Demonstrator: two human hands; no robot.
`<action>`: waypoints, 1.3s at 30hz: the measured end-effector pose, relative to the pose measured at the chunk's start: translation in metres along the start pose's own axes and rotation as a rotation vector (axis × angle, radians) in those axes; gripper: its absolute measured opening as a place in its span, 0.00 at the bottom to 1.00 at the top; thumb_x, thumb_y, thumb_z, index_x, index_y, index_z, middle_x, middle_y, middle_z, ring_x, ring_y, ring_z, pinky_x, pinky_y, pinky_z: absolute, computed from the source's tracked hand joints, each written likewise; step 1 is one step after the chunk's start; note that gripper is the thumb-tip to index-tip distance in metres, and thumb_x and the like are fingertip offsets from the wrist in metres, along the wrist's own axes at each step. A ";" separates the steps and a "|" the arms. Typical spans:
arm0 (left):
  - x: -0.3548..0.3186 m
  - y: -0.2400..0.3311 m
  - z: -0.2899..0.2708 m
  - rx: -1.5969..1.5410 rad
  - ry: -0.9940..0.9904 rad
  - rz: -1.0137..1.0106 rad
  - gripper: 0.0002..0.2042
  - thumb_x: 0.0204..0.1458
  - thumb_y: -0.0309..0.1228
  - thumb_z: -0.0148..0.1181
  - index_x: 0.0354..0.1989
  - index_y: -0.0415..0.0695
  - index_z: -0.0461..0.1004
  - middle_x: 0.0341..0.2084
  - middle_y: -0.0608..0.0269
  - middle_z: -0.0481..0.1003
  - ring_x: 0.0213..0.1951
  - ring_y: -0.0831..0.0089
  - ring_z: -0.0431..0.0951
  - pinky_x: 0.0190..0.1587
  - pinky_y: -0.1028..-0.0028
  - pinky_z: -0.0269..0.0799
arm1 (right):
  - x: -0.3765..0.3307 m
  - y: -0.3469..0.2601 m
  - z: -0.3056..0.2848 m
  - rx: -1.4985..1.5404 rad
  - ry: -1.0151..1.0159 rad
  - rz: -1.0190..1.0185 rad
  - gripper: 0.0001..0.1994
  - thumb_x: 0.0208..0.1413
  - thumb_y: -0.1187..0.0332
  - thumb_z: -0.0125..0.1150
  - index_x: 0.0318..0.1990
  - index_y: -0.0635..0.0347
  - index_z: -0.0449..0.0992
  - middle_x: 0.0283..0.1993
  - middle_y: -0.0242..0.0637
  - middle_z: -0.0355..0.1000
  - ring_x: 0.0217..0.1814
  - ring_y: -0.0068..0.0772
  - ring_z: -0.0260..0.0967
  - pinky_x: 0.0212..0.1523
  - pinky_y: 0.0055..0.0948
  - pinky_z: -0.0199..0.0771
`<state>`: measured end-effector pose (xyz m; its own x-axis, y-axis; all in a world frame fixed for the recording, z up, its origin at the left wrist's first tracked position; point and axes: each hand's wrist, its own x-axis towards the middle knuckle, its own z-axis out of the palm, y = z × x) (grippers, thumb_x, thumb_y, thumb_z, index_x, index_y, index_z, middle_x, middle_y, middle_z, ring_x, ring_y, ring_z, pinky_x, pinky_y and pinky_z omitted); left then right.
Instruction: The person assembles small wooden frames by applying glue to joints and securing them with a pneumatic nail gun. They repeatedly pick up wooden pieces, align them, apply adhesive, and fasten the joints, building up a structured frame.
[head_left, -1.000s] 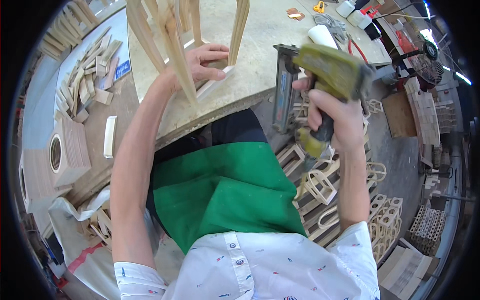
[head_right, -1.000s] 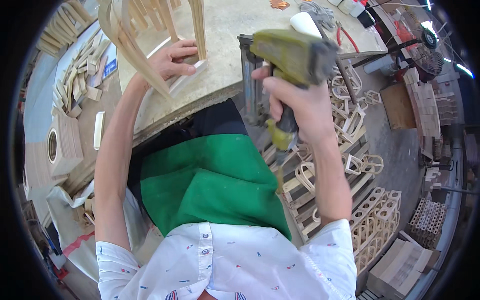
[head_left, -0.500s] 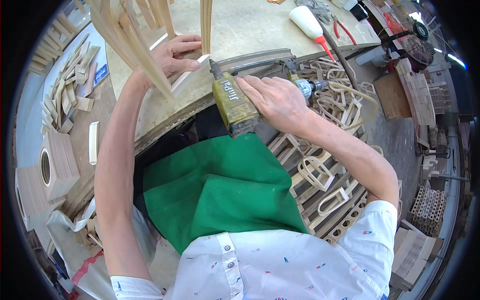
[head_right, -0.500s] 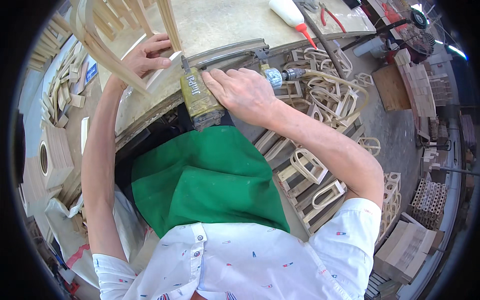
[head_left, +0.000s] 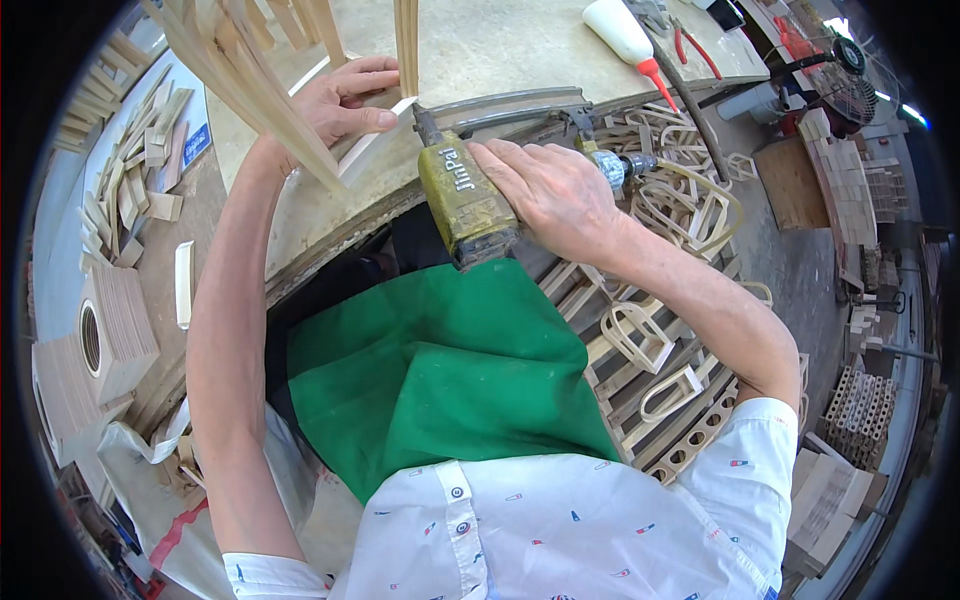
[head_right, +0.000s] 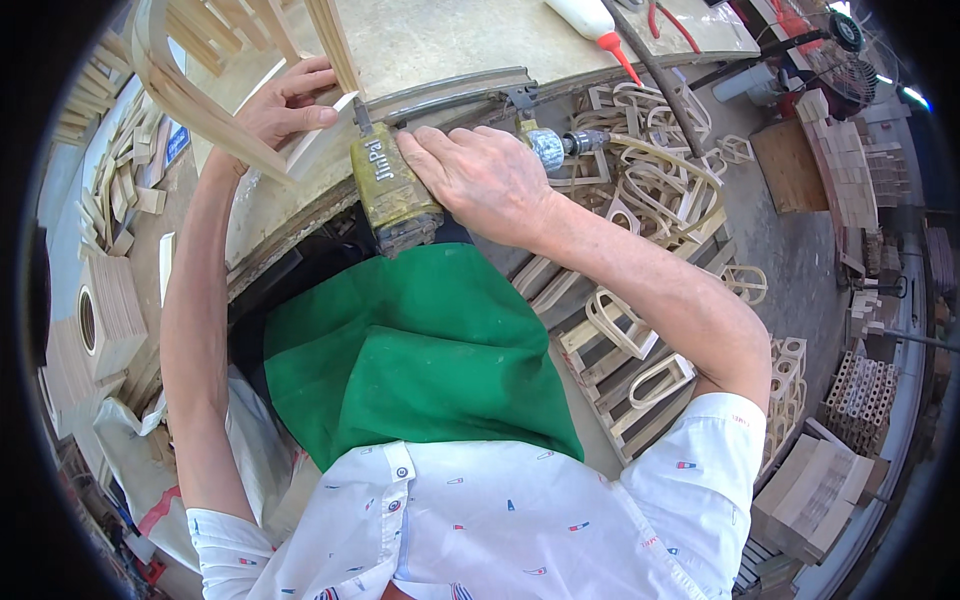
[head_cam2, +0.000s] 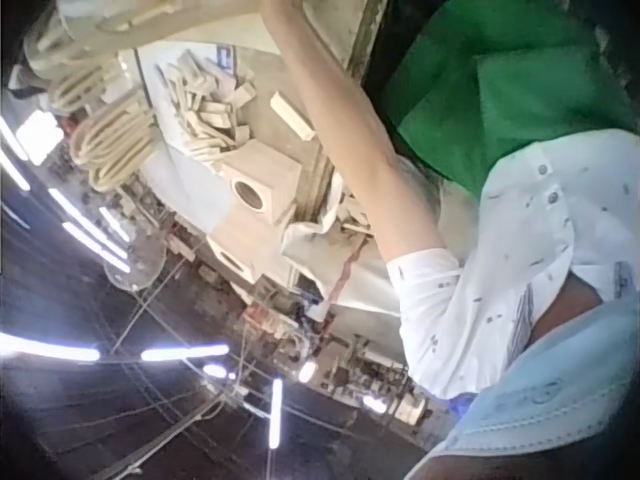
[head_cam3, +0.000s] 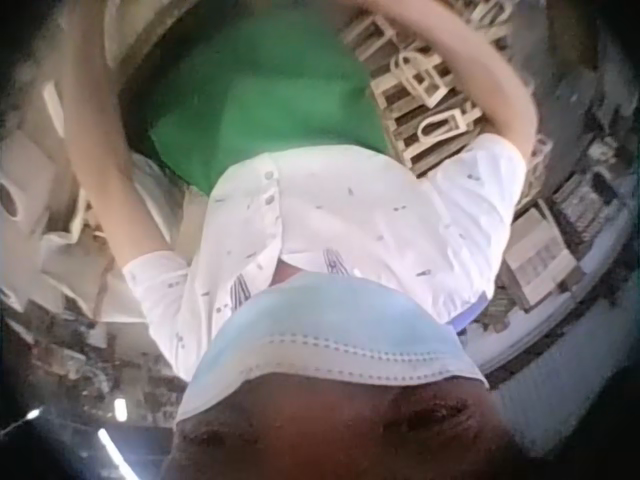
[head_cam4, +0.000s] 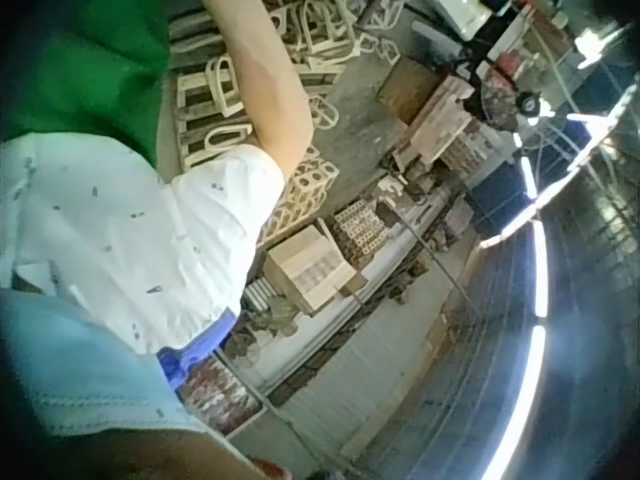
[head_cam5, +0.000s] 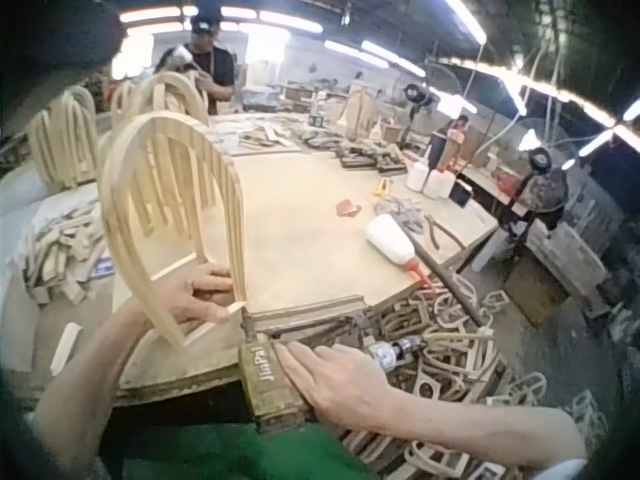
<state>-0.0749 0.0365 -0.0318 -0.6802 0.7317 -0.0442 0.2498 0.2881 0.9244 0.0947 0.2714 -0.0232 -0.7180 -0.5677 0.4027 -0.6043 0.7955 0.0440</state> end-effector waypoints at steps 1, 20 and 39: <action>-0.001 -0.001 0.001 -0.029 0.003 0.018 0.33 0.43 0.40 0.71 0.58 0.40 0.70 0.60 0.69 0.62 0.53 0.74 0.68 0.57 0.75 0.63 | 0.000 0.000 0.000 0.000 -0.003 0.001 0.24 0.43 0.72 0.57 0.52 0.70 0.69 0.47 0.45 0.74 0.36 0.37 0.74 0.36 0.30 0.75; 0.002 0.005 -0.002 0.052 -0.021 -0.030 0.31 0.43 0.35 0.70 0.58 0.39 0.70 0.59 0.69 0.63 0.49 0.76 0.68 0.53 0.77 0.64 | 0.000 -0.001 0.006 -0.077 -0.002 -0.023 0.21 0.45 0.70 0.55 0.50 0.66 0.70 0.34 0.33 0.69 0.31 0.28 0.71 0.31 0.27 0.72; 0.003 0.001 -0.003 -0.028 -0.041 -0.006 0.28 0.46 0.32 0.68 0.58 0.40 0.69 0.60 0.66 0.62 0.57 0.72 0.66 0.56 0.76 0.64 | 0.019 0.014 -0.035 0.107 -0.006 0.140 0.17 0.43 0.72 0.62 0.44 0.64 0.71 0.35 0.41 0.70 0.36 0.44 0.74 0.36 0.37 0.75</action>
<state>-0.0786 0.0371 -0.0297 -0.6528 0.7548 -0.0642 0.2267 0.2755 0.9342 0.0846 0.2789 0.0174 -0.7998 -0.4544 0.3924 -0.5313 0.8400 -0.1101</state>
